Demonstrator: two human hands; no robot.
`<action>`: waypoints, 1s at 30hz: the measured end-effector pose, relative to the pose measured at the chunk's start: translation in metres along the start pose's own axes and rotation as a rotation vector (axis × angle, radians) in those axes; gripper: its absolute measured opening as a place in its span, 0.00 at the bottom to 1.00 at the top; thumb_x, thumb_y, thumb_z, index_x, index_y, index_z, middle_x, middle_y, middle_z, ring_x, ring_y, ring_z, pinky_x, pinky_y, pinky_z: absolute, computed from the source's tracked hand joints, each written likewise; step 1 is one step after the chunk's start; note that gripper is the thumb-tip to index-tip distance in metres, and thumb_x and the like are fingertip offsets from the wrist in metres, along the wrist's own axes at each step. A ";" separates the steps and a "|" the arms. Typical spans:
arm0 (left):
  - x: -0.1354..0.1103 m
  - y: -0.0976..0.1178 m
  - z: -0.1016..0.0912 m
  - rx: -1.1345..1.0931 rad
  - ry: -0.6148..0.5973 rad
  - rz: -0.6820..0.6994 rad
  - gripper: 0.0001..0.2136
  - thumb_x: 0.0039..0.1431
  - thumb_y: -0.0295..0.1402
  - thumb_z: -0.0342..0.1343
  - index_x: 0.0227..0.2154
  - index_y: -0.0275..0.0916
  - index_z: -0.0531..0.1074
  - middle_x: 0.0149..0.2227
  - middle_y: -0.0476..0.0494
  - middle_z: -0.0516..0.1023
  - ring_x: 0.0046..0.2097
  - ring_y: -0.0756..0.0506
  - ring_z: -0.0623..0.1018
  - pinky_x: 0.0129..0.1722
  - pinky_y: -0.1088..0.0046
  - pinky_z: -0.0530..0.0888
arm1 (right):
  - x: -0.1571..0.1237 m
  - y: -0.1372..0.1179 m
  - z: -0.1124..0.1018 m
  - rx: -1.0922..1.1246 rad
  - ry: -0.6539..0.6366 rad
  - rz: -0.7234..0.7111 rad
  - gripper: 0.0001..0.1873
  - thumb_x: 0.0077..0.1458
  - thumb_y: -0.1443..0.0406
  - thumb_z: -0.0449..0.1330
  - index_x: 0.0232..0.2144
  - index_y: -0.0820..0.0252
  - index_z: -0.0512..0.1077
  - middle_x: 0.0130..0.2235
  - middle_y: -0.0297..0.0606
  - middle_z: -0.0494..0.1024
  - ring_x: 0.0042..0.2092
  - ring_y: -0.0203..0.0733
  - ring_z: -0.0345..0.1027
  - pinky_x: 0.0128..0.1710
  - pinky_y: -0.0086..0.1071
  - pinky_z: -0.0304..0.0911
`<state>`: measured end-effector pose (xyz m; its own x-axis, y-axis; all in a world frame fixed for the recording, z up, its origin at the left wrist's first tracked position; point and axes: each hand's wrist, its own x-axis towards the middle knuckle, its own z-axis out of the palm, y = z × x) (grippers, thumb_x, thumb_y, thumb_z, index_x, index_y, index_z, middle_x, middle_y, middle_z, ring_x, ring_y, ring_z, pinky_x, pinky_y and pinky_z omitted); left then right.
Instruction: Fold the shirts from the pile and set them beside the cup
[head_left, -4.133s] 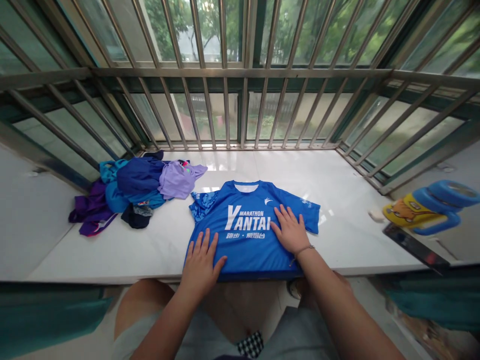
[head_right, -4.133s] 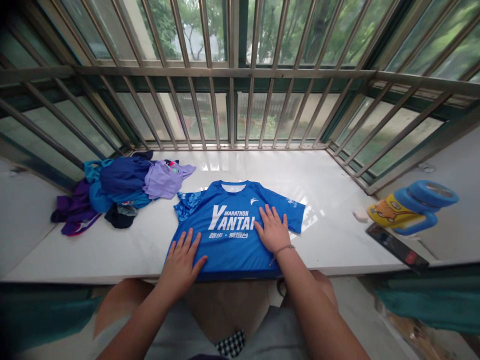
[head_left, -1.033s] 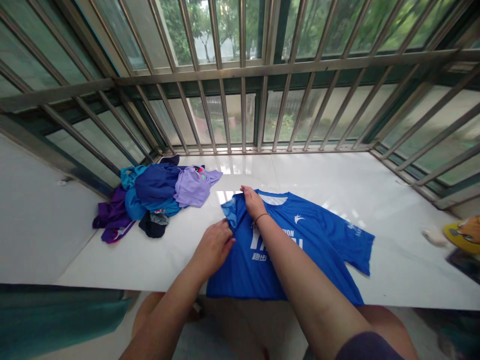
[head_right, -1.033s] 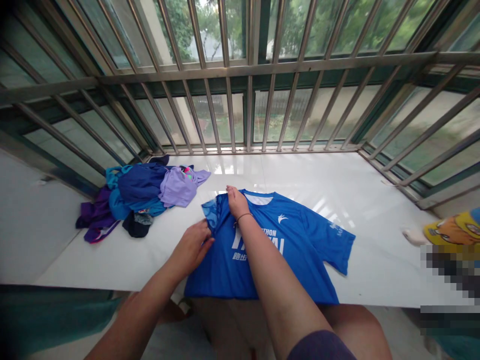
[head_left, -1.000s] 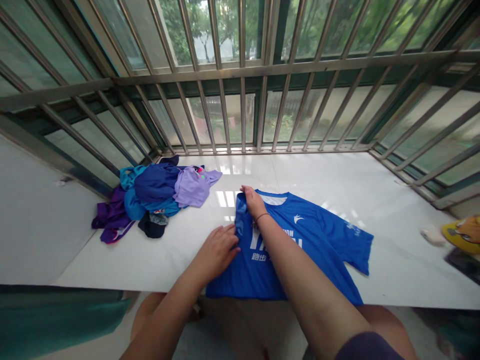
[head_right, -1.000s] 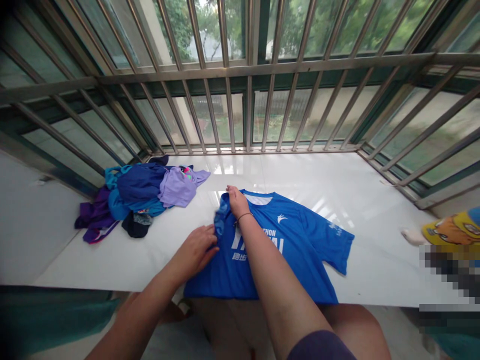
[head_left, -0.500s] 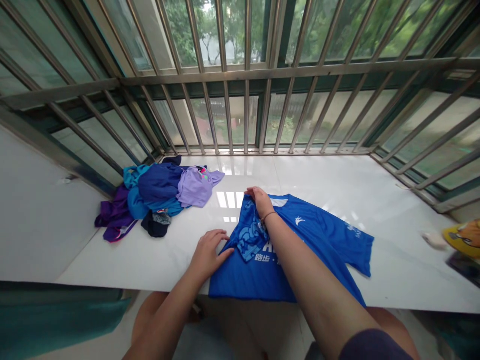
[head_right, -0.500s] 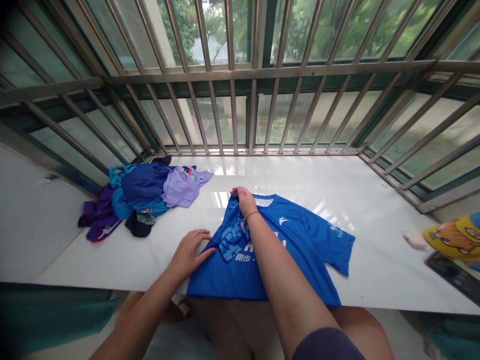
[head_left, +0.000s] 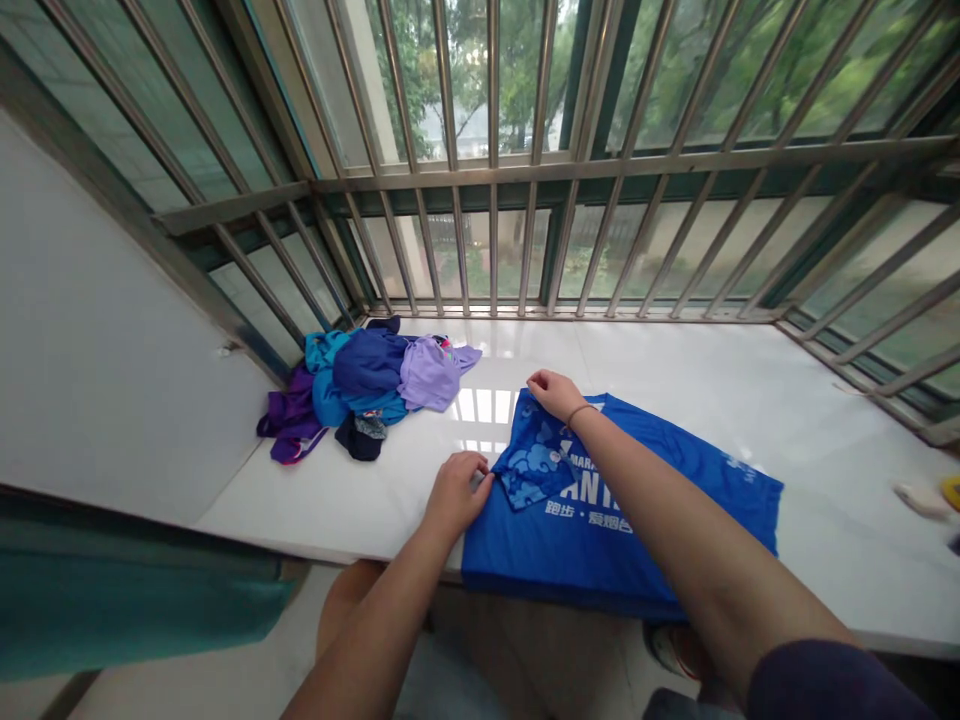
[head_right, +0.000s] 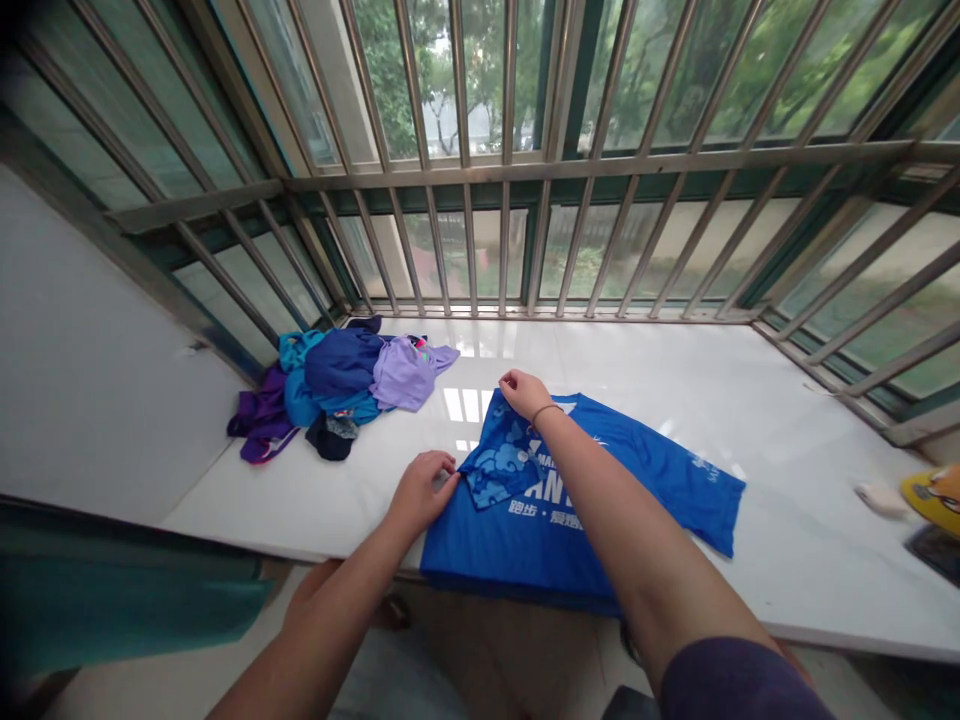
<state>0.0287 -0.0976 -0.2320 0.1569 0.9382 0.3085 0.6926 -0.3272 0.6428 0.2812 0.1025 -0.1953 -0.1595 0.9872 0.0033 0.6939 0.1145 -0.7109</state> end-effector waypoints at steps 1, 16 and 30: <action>0.000 0.000 0.000 -0.001 0.007 0.001 0.03 0.64 0.29 0.62 0.36 0.44 0.75 0.45 0.41 0.85 0.51 0.38 0.82 0.56 0.55 0.77 | 0.000 0.001 -0.004 -0.055 -0.014 0.005 0.10 0.66 0.59 0.66 0.44 0.59 0.81 0.45 0.45 0.87 0.49 0.48 0.80 0.54 0.37 0.69; -0.001 -0.002 0.003 0.077 -0.041 0.012 0.06 0.67 0.32 0.65 0.45 0.46 0.81 0.49 0.42 0.84 0.54 0.37 0.80 0.57 0.53 0.76 | 0.006 -0.010 0.012 -0.207 -0.143 -0.047 0.20 0.61 0.69 0.70 0.55 0.57 0.78 0.40 0.35 0.87 0.42 0.41 0.80 0.45 0.30 0.69; 0.000 -0.001 0.007 0.046 0.113 -0.016 0.17 0.63 0.22 0.56 0.50 0.43 0.80 0.55 0.37 0.81 0.59 0.36 0.79 0.63 0.49 0.77 | 0.008 -0.038 0.057 -0.213 -0.011 -0.175 0.14 0.68 0.70 0.60 0.53 0.60 0.79 0.45 0.42 0.86 0.50 0.45 0.78 0.56 0.36 0.68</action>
<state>0.0325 -0.0968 -0.2377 0.0674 0.9237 0.3770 0.7261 -0.3046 0.6165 0.2133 0.0993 -0.2085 -0.2969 0.9491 0.1052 0.7870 0.3056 -0.5360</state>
